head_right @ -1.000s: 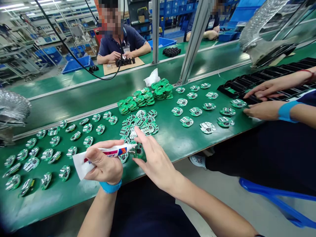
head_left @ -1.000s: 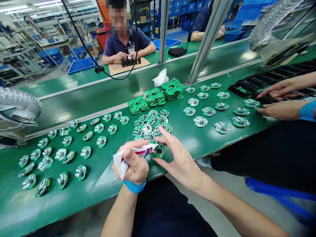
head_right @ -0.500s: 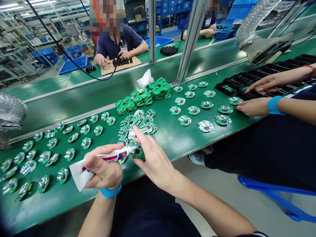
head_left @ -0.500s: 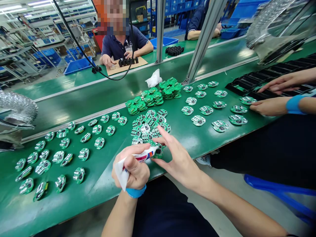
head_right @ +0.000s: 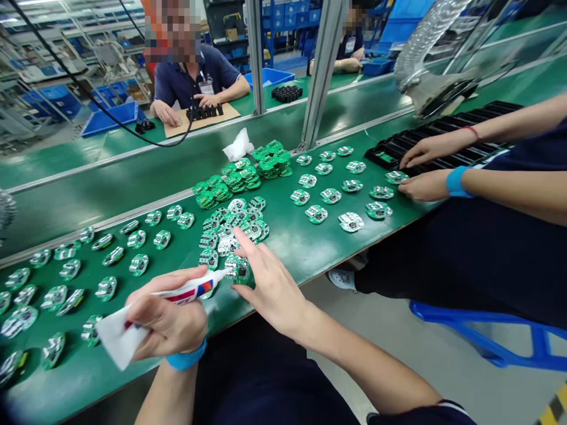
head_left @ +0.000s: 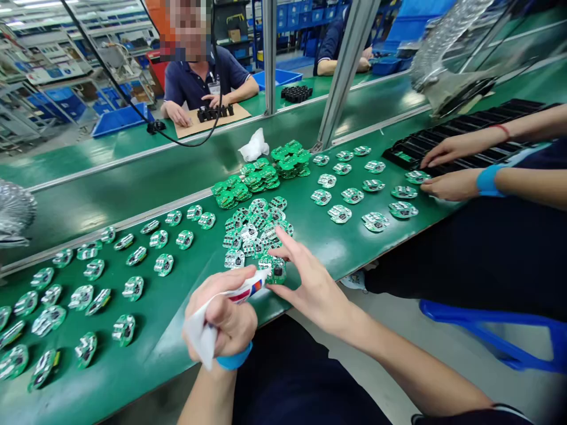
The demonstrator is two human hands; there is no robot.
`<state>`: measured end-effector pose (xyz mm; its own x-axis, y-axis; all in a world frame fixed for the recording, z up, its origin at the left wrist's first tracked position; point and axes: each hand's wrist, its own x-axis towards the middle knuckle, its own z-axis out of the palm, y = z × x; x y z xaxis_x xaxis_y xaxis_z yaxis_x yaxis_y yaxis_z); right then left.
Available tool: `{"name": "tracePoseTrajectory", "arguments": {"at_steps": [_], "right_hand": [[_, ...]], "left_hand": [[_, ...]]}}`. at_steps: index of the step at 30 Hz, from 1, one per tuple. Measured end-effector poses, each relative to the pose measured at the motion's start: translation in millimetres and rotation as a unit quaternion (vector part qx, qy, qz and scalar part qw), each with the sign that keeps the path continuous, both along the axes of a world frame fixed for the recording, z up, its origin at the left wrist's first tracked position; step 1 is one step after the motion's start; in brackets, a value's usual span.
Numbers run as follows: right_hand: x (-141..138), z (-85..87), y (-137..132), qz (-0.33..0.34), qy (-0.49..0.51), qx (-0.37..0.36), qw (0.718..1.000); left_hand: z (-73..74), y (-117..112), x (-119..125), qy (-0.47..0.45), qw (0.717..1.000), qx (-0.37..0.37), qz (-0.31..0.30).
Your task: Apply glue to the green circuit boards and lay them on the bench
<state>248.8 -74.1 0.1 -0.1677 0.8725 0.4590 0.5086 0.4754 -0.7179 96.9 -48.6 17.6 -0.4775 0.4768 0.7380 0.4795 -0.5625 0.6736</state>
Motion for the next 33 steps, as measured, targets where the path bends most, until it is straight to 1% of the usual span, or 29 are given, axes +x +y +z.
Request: {"name": "tracePoseTrajectory", "arguments": {"at_steps": [2,3,4,7,9,11,13,15,17,20,22,24,28,31,33], "right_hand": [[6.0,-4.7,0.1,-0.021,-0.009,-0.006,1.0],[10.1,-8.1,0.2,-0.033,-0.015,-0.009,0.999],[15.0,-11.9,0.5,-0.047,-0.023,-0.011,0.999],[35.8,-24.5,2.1,-0.122,-0.056,-0.011,0.991],[53.8,-31.7,3.6,-0.195,-0.081,-0.014,0.977],[72.6,-37.2,5.2,-0.268,-0.108,-0.024,0.957],[90.0,-41.1,6.7,-0.321,-0.14,-0.036,0.936],[104.2,-43.7,7.6,-0.35,-0.171,-0.042,0.92],[114.8,-45.2,7.7,-0.363,-0.193,-0.042,0.91],[125.8,-45.9,7.4,-0.372,-0.213,-0.053,0.902],[131.4,-46.0,7.6,-0.373,-0.219,-0.063,0.899],[136.0,-46.7,8.3,-0.369,-0.219,-0.062,0.901],[142.4,-51.9,9.8,-0.367,-0.22,-0.028,0.904],[142.6,-57.4,9.5,-0.386,-0.228,-0.004,0.894],[137.8,-57.4,10.2,-0.396,-0.232,0.025,0.888]], "left_hand": [[8.4,0.7,5.8,-0.05,0.996,0.062,0.028],[12.1,1.4,7.7,-0.083,0.993,0.076,0.044],[15.2,2.6,8.3,-0.116,0.989,0.07,0.058],[18.0,9.9,-1.3,-0.196,0.978,0.011,0.075],[14.1,17.8,-14.8,-0.239,0.968,-0.039,0.066],[7.6,25.6,-28.8,-0.279,0.955,-0.085,0.053],[1.6,30.7,-38.9,-0.306,0.945,-0.106,0.048],[-1.4,32.0,-43.1,-0.32,0.94,-0.105,0.046],[-0.5,30.0,-41.9,-0.33,0.936,-0.109,0.049],[5.1,24.7,-36.5,-0.322,0.935,-0.132,0.066],[7.5,22.4,-34.6,-0.317,0.934,-0.145,0.07],[7.1,22.0,-35.4,-0.327,0.932,-0.139,0.069],[1.9,23.8,-40.7,-0.332,0.933,-0.126,0.053],[-0.5,23.7,-43.5,-0.339,0.932,-0.117,0.043],[-1.2,23.0,-44.7,-0.347,0.93,-0.114,0.03]]}}
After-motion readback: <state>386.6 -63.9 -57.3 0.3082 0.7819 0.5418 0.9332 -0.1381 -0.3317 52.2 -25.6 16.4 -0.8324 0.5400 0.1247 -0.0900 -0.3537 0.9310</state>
